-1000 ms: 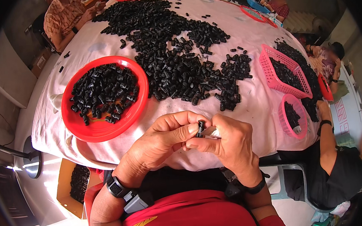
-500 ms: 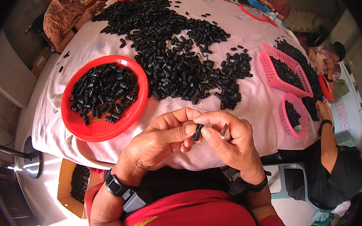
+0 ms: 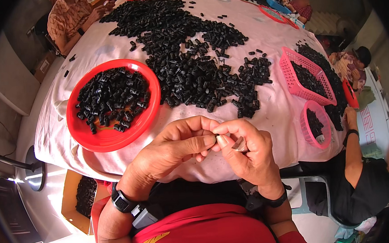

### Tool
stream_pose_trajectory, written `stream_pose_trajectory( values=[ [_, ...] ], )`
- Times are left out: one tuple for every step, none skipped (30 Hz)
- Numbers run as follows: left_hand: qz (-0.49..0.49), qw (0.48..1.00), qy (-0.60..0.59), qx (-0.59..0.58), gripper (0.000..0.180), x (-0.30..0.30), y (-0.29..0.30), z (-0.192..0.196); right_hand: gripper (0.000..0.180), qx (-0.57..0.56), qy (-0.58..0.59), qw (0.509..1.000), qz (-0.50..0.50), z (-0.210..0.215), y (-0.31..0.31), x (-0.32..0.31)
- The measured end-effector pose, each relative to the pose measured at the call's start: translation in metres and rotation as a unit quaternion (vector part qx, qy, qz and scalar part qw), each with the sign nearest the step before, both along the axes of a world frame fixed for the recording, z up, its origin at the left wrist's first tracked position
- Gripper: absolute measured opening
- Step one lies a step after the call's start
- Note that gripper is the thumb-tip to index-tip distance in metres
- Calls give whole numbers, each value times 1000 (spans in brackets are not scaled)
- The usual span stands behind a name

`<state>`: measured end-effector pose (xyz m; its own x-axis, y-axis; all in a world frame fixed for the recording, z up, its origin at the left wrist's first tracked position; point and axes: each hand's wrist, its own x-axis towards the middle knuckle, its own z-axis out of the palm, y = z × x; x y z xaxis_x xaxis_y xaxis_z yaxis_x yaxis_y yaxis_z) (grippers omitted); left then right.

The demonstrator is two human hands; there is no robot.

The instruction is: Sorting and inspecting small black plastic components at a large communal work table.

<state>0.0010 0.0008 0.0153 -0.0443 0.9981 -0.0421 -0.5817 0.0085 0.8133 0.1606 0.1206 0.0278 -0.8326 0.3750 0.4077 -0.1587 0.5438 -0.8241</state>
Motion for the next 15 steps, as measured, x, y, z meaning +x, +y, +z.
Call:
stream_pose_trajectory(
  values=[
    [-9, 1000, -8, 9, 34, -1, 0, 0, 25, 0, 10, 1000, -6, -1, 0, 0],
    [-17, 1000, -15, 19, 36, -2, 0, -1, 25, 0, 10, 1000, -6, -2, 1, 0],
    [-17, 1000, -15, 19, 36, -3, -1, -3, 24, 1, 13, 1000, -6, -3, 1, 0],
    [-23, 999, -18, 32, 37, -4, -1, -5, 24, 1, 16, 1000, -5, -3, 1, 0],
    [-29, 998, -20, 44, 38, -5, -1, -6, 24, 1, 16, 1000, -5, -2, 0, 0],
    [-30, 998, -20, 44, 38, -5, -1, -5, 18, 2, 14, 1000, -10, 1, -1, 0],
    [-30, 999, -23, 38, 39, -4, -1, -4, 12, 2, 13, 1000, -16, 2, -2, 0],
    [-30, 999, -25, 32, 40, -4, -1, -3, 12, 2, 13, 1000, -16, 2, -2, -1],
    [-31, 999, -25, 33, 40, -4, -1, -4, 12, 0, 20, 1000, -16, 2, -2, -1],
    [-29, 999, -30, 33, 39, -4, -1, -5, 12, -3, 27, 999, -16, 3, -2, -1],
    [-28, 998, -35, 34, 39, -4, -1, -5, 12, -2, 28, 999, -16, 3, -2, -1],
    [-28, 998, -35, 34, 39, -4, -1, -4, 12, -3, 26, 1000, -16, 3, -2, 0],
    [-28, 999, -39, 21, 38, -4, -1, -2, 12, -4, 24, 1000, -15, 3, -2, 0],
    [-28, 999, -42, 8, 37, -4, -1, -2, 12, -5, 24, 1000, -15, 3, -2, -1],
    [-28, 999, -42, 8, 37, -4, -1, -4, 12, 0, 26, 1000, -7, 2, -2, -1]
  ],
)
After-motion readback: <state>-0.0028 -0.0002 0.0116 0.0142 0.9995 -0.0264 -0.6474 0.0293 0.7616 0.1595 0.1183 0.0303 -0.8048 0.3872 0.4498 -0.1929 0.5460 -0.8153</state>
